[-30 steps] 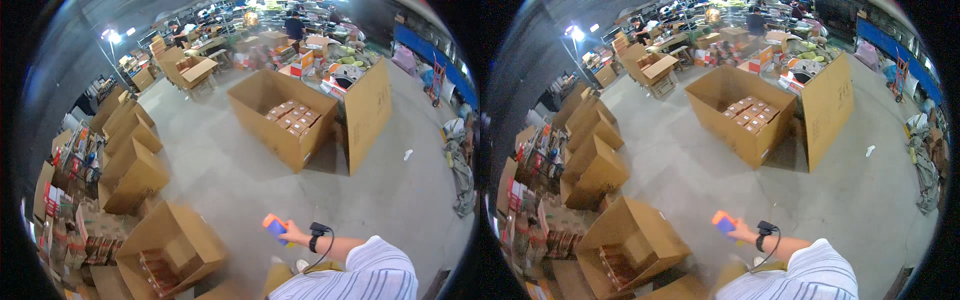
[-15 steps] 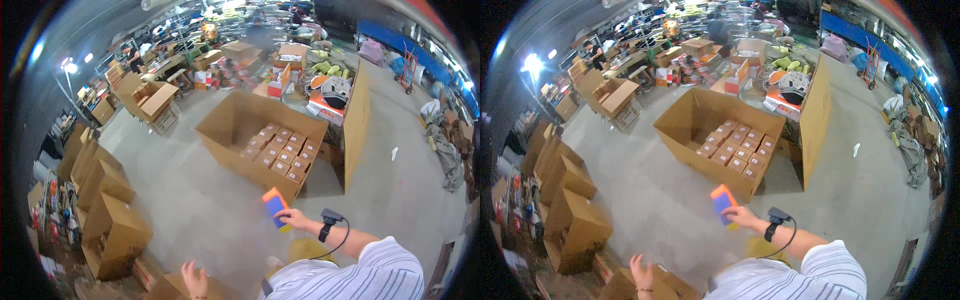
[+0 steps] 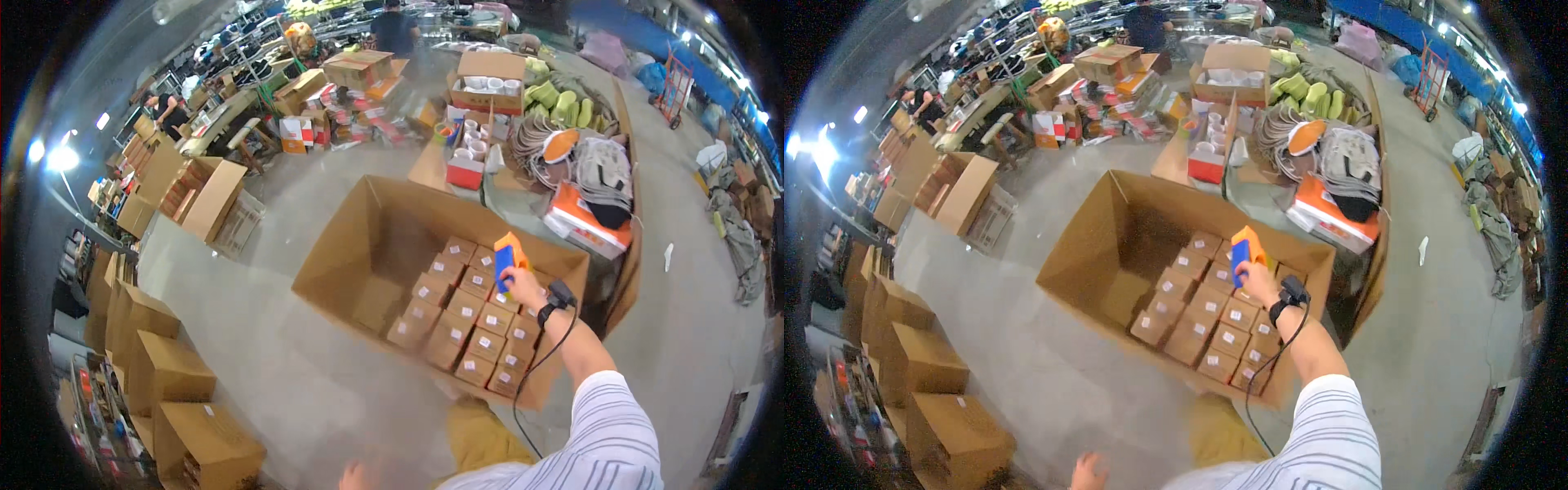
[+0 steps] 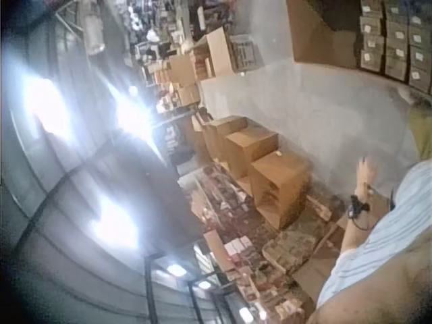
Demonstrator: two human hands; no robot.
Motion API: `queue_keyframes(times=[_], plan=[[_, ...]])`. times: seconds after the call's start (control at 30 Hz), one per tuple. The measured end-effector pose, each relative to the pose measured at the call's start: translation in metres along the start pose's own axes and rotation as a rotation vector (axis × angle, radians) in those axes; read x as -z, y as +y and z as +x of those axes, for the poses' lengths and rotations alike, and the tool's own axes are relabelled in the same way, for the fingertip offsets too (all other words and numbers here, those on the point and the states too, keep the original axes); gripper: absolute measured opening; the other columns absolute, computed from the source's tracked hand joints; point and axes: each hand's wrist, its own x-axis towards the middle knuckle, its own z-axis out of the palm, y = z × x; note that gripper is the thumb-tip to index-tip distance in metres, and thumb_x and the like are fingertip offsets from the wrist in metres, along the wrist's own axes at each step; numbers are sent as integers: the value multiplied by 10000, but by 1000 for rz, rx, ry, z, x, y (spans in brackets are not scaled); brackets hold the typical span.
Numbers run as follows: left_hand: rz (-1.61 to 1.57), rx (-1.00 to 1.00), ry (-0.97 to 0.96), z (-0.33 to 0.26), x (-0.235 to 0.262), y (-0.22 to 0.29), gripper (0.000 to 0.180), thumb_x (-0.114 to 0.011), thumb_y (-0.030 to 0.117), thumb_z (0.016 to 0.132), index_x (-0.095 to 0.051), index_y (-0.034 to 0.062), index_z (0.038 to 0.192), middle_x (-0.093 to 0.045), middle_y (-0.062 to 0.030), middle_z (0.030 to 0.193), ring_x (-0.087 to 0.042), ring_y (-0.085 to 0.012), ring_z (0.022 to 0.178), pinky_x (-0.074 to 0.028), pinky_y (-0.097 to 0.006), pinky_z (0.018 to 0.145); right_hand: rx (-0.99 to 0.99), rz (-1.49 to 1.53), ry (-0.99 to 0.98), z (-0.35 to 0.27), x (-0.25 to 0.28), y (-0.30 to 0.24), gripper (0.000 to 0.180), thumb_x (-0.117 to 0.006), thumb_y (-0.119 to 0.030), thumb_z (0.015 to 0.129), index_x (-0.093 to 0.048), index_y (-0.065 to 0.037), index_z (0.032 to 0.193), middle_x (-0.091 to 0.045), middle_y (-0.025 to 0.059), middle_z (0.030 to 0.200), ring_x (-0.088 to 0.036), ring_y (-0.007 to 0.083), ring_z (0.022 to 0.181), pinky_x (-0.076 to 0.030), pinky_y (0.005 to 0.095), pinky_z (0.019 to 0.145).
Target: The recorder moves large cardboard boxes, assembles a new box, tapes it shut, writes on a shipping label, and begins packing smaller shoe boxes into it.
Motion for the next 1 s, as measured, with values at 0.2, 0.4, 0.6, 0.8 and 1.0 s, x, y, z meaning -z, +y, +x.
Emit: queue_keyframes(times=[0.2,0.4,0.6,0.8,1.0], plan=[[-451,648,-299,-24,7,-145,447,-591,251,773,-488,7,1134,-572,-173,1021,-538,-268,955,-445,-325,777,-121,-453,129,171,-2,29,120,-585,-104,696,-603,-180,787,-537,138,790,-557,321,771,-450,397,662],[-299,771,-400,36,70,-149,381,-503,248,845,-478,10,1142,-563,-146,1048,-541,-239,919,-451,-326,763,-342,-601,-147,229,-41,91,372,-505,-81,694,-610,-174,1038,-396,180,1212,-338,303,1182,-300,433,939],[-394,790,-334,90,91,-173,384,-507,244,846,-468,19,1155,-579,-149,1009,-571,-252,816,-471,-326,676,-246,-652,394,202,-89,63,333,-527,-94,700,-526,-62,1032,-288,166,1331,-245,318,1241,-266,520,908],[-272,607,-368,87,91,-286,370,-520,233,833,-490,30,1142,-560,-174,1058,-550,-286,939,-455,-359,752,-322,-65,-162,80,-236,-119,345,-540,-160,716,-548,-99,1055,-352,201,1272,-340,368,1166,-311,511,911],[39,332,-380,147,152,-447,499,-611,340,717,-516,47,1111,-557,-193,1026,-549,-291,924,-441,-388,776,-231,10,-403,25,-320,-347,343,-554,-278,739,-560,-165,1063,-297,217,1315,-338,359,1183,-290,519,929]])
